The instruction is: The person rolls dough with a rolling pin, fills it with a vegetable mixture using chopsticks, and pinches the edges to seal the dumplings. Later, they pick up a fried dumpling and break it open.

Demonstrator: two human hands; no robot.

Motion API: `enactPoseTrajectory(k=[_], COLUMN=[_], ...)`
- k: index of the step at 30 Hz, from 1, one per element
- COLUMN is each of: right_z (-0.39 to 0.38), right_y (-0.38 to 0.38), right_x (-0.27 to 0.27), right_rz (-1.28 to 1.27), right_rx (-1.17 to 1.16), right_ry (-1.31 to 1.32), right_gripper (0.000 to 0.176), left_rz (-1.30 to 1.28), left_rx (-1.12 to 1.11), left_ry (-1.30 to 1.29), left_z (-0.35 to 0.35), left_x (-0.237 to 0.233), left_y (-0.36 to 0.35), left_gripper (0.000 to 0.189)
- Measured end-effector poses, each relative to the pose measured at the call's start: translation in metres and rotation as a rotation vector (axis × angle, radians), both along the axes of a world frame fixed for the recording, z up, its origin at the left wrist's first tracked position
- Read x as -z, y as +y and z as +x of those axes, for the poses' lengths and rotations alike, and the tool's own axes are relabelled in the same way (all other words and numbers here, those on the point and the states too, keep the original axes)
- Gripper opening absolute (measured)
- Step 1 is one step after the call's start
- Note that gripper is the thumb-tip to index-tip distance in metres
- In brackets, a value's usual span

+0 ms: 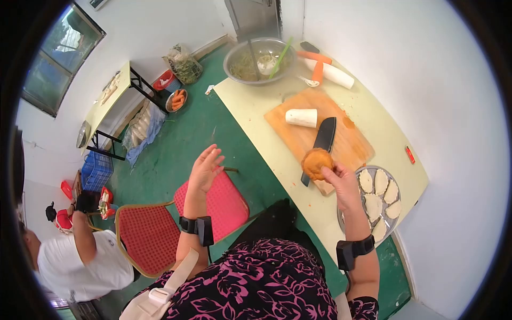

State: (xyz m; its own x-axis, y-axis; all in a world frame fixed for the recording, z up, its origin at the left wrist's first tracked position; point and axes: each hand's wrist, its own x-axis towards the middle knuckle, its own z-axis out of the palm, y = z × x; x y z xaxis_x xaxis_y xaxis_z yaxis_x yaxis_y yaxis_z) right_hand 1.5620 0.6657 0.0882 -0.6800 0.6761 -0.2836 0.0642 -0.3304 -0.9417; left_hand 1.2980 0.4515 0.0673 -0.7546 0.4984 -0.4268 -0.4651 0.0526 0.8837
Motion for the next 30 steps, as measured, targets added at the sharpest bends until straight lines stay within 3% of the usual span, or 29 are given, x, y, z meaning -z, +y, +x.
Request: enactPoseTrajectory(k=[2,5,8,11,14,17,23,28,30], right_z=[0.001,0.005,-0.002,-0.007,-0.046,-0.147,-0.378,-0.486,-0.506], right_y=[0.017,0.044,0.062,0.087,0.112,0.135,0.179,0.199,0.197], right_x=[-0.006,-0.015,-0.032,-0.028,-0.023,-0.029,-0.021,0.028,0.053], right_rz=[0.059,0.113,0.132,0.144,0.149,0.170,0.364,0.882,0.940], right_rx=[0.036,0.107,0.236,0.299,0.318,0.299,-0.080,-0.414,-0.526], right_ry=[0.006,0.008,0.014,-0.033,-0.133,-0.199,-0.237,-0.714,-0.796], right_gripper=[0.024,0.029,0.030,0.029,0.028,0.028,0.025,0.027,0.027], left_rz=[-0.068,-0.110,-0.314,-0.261,-0.260,-0.293,-0.348,-0.515,-0.527], left_rx=[-0.100,-0.045,0.160,0.193,0.206,0.243,0.219,0.235,0.244], left_ry=[0.027,0.396,0.424,0.297,0.338,0.356,0.219,0.108,0.071], left_z=[-0.011,-0.046,-0.074,-0.117,-0.171,-0.246,-0.363,-0.400,-0.407], left_x=[0.004,0.042,0.033,0.047,0.053,0.091,0.120,0.144,0.156], left_y=[0.007,0.021,0.041,0.067,0.094,0.108,0.096,0.085,0.085], left_gripper=[0.052,0.057,0.058,0.054,0.053,0.052,0.047,0.046,0.046])
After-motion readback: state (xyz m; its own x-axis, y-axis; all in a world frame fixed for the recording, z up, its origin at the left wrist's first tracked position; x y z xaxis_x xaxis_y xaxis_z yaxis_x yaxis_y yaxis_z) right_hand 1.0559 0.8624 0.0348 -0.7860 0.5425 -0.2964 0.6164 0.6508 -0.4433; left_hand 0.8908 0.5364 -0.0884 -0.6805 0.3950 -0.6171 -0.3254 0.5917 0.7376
